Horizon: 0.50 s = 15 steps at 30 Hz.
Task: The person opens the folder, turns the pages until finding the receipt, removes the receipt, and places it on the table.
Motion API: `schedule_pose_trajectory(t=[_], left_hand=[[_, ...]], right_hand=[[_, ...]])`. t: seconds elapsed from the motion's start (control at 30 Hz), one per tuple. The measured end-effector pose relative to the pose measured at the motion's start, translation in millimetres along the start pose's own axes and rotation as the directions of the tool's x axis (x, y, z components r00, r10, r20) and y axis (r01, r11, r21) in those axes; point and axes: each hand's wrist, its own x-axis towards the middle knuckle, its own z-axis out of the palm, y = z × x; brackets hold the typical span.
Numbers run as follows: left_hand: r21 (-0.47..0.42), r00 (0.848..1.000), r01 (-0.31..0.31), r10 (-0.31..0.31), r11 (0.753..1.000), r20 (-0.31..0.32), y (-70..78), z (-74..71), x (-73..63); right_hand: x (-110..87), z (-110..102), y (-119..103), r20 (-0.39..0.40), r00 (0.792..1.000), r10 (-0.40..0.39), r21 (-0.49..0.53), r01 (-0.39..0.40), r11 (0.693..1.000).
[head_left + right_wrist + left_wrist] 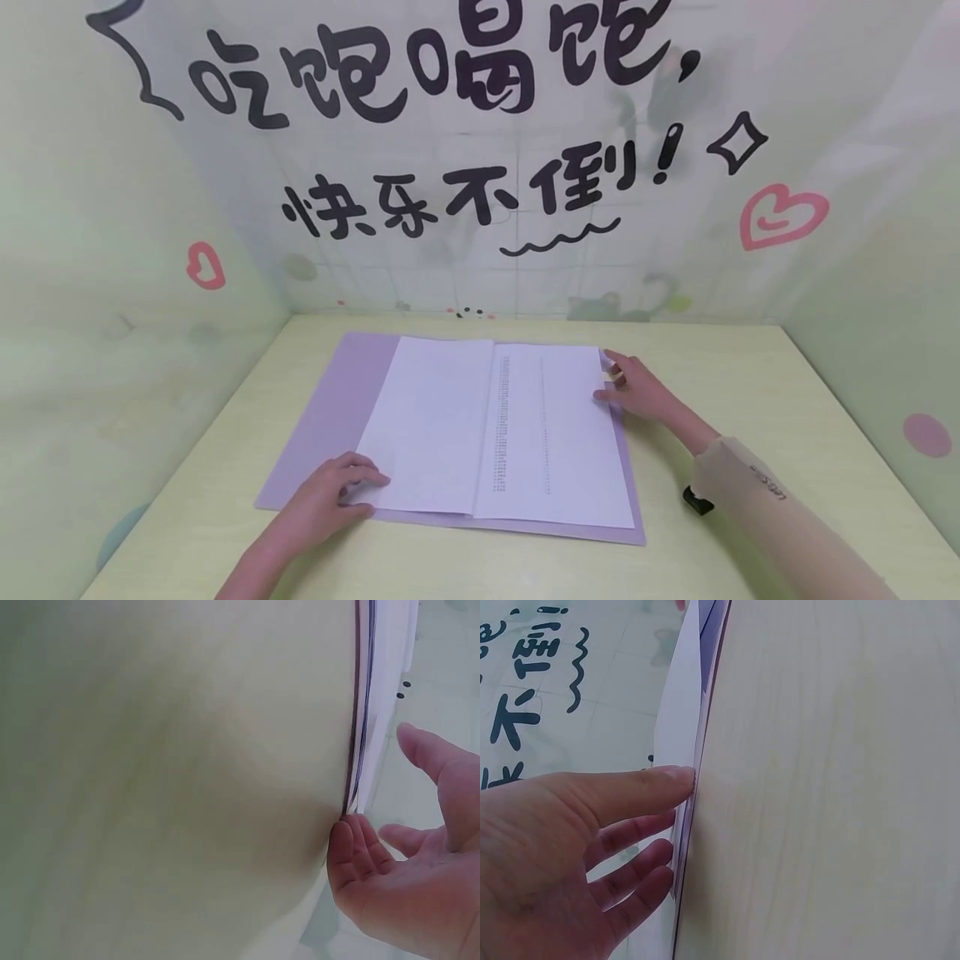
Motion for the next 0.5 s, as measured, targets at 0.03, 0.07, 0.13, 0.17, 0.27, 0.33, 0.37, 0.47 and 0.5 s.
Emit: schedule_pose_trajectory(t=[0.03, 0.07, 0.13, 0.17, 0.27, 0.33, 0.37, 0.47, 0.5], left_hand=[[0.0, 1.0, 0.005, -0.005, 1.0, -0.001, 0.2, 0.0, 0.1], [0.002, 1.0, 0.005, -0.005, 1.0, -0.001, 0.2, 0.0, 0.2], [0.002, 1.0, 0.008, -0.008, 1.0, 0.0, 0.2, -0.3, 0.4], [0.002, 1.0, 0.009, -0.009, 1.0, -0.001, 0.3, -0.4, 0.5], [0.005, 1.0, 0.002, -0.002, 1.0, -0.001, -0.2, -0.7, 0.8], [0.005, 1.0, -0.001, 0.001, 1.0, -0.002, -0.4, -1.0, 1.0], [0.006, 1.0, -0.003, 0.003, 1.0, -0.003, -0.6, -1.0, 1.0], [0.008, 1.0, -0.003, 0.004, 1.0, -0.005, -0.8, -1.1, 0.7], [0.007, 1.0, -0.002, 0.002, 1.0, -0.005, -0.9, -1.2, 0.6]], right_hand=[[-0.4, 0.0, 0.4, 0.014, 1.0, 0.002, -0.008, -0.002, 1.0], [-0.6, 0.2, 0.9, 0.025, 1.0, 0.006, -0.017, -0.005, 1.0], [-1.0, 0.4, 1.1, 0.036, 0.999, 0.009, -0.033, -0.008, 0.999], [-1.0, 0.6, 1.4, 0.037, 0.999, 0.01, -0.044, -0.008, 0.999], [-1.3, 0.9, 1.4, 0.043, 0.999, 0.016, -0.084, -0.012, 0.996], [-1.6, 1.3, 1.0, 0.047, 0.999, 0.027, -0.106, -0.022, 0.994], [-1.6, 1.6, 0.9, 0.05, 0.998, 0.03, -0.115, -0.024, 0.993], [-1.7, 2.4, 0.0, 0.054, 0.998, 0.041, -0.123, -0.034, 0.992], [-1.6, 2.6, -0.1, 0.055, 0.998, 0.042, -0.125, -0.034, 0.992]])
